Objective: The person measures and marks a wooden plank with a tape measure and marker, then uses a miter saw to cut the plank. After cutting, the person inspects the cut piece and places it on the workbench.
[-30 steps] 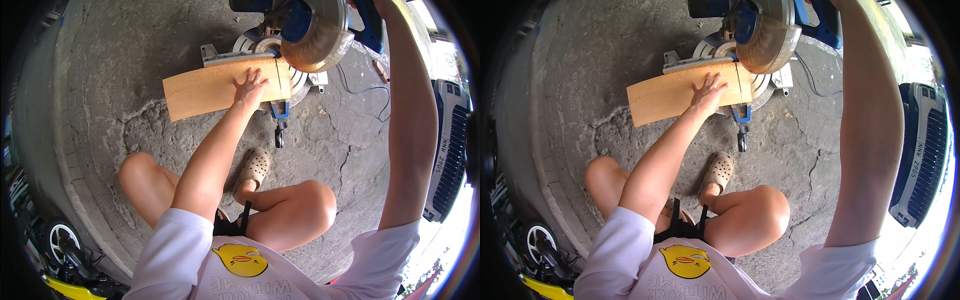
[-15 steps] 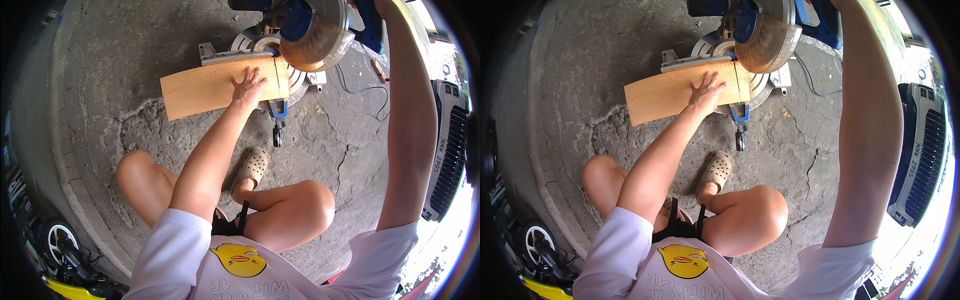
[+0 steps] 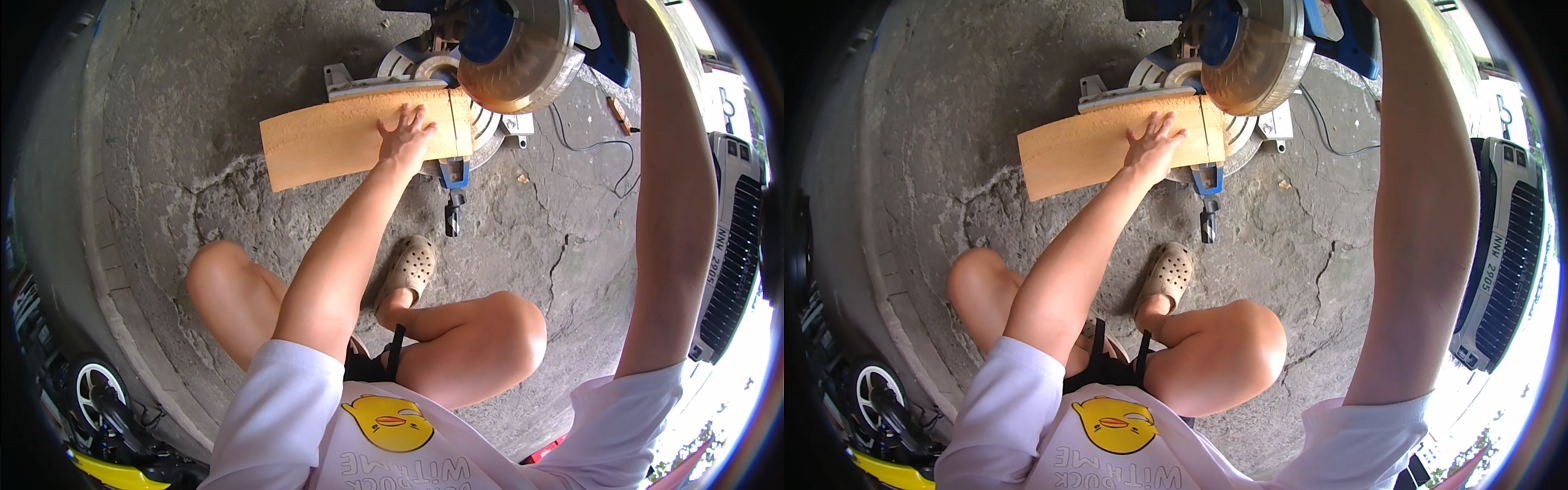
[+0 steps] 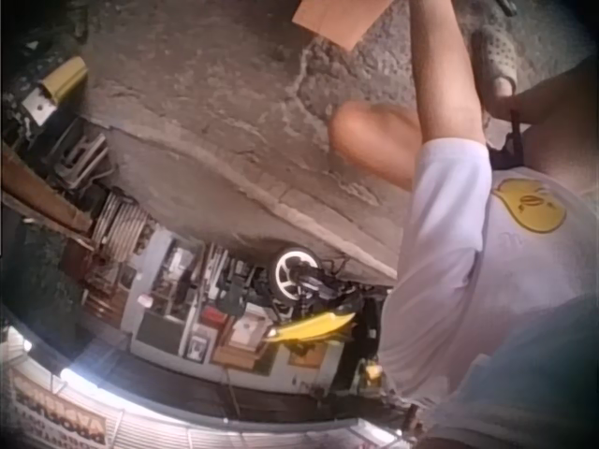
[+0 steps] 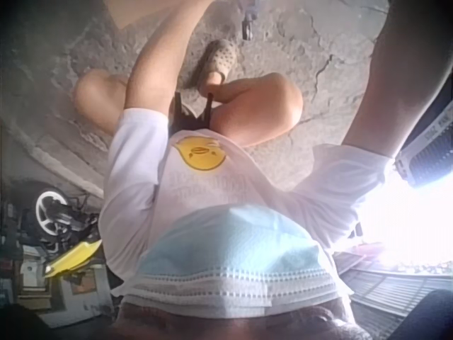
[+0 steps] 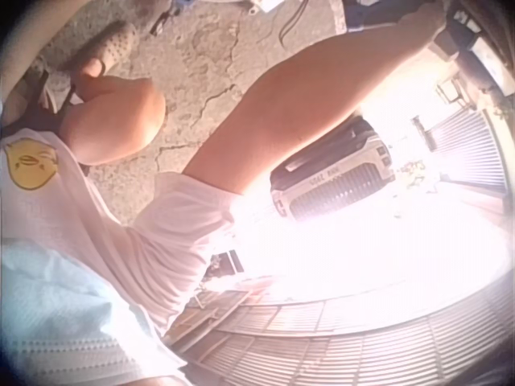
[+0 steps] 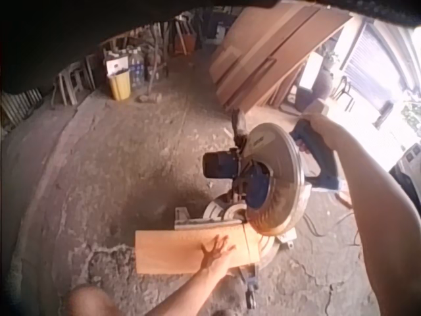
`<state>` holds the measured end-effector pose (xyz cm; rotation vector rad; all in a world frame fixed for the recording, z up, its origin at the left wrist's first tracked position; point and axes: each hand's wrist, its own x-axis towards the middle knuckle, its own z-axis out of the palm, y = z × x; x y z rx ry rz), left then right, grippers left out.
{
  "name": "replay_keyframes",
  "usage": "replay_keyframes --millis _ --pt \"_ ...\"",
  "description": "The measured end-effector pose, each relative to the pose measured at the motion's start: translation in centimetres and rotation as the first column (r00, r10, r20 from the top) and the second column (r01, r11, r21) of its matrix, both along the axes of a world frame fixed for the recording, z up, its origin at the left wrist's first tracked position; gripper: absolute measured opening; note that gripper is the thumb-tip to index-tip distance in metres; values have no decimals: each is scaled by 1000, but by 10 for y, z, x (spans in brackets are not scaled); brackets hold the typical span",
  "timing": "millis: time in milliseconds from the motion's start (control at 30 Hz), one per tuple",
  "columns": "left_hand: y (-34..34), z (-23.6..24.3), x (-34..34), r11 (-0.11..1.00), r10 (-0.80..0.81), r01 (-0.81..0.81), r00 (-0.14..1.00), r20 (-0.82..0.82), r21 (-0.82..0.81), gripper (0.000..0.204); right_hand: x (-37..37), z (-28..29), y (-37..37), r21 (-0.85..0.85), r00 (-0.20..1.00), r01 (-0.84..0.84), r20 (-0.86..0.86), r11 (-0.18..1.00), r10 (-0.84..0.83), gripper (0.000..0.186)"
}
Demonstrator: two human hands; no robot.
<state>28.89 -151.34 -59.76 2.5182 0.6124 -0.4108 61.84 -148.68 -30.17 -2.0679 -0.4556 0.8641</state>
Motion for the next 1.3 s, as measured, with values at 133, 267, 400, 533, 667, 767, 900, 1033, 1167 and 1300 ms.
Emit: replay_keyframes --millis 133,267,400,533,667,767,900,1033,1167,1300 --pt "-1 4 2 1000 2 -2 1000 0 -18 77 -1 3 -4 -8 1000 -19 11 1000 19 47" --pt "0 3 1 1000 5 -5 1000 -12 -19 78 -3 2 -2 -16 998 -30 57 999 31 47" --pt "0 5 2 1000 -7 7 999 -36 -15 78 -8 3 -2 -17 993 -4 116 1000 6 47" --pt "-1 4 2 1000 -6 5 1000 -21 -11 78 -11 6 -1 -35 992 -8 123 999 13 48" --pt "0 0 -1 1000 -7 7 1000 5 15 68 -9 3 1 -13 998 24 64 1000 -24 48" --pt "-1 -1 1 1000 -19 19 1000 13 13 66 -9 5 -4 -16 986 -34 165 999 36 48" --pt "-1 -2 0 1000 -9 8 1000 15 18 73 -2 2 -2 -6 999 -41 9 999 41 48" --pt "-5 0 4 1000 2 -2 1000 21 2 72 0 4 -5 -19 992 -23 122 1000 26 43" --pt "1 -4 -2 999 31 -31 999 8 7 76 -22 5 4 -4 985 17 170 1000 -16 38" --pt "-5 4 5 1000 12 -12 1000 7 -6 72 96 -19 9 -7 942 -29 333 1000 30 31"
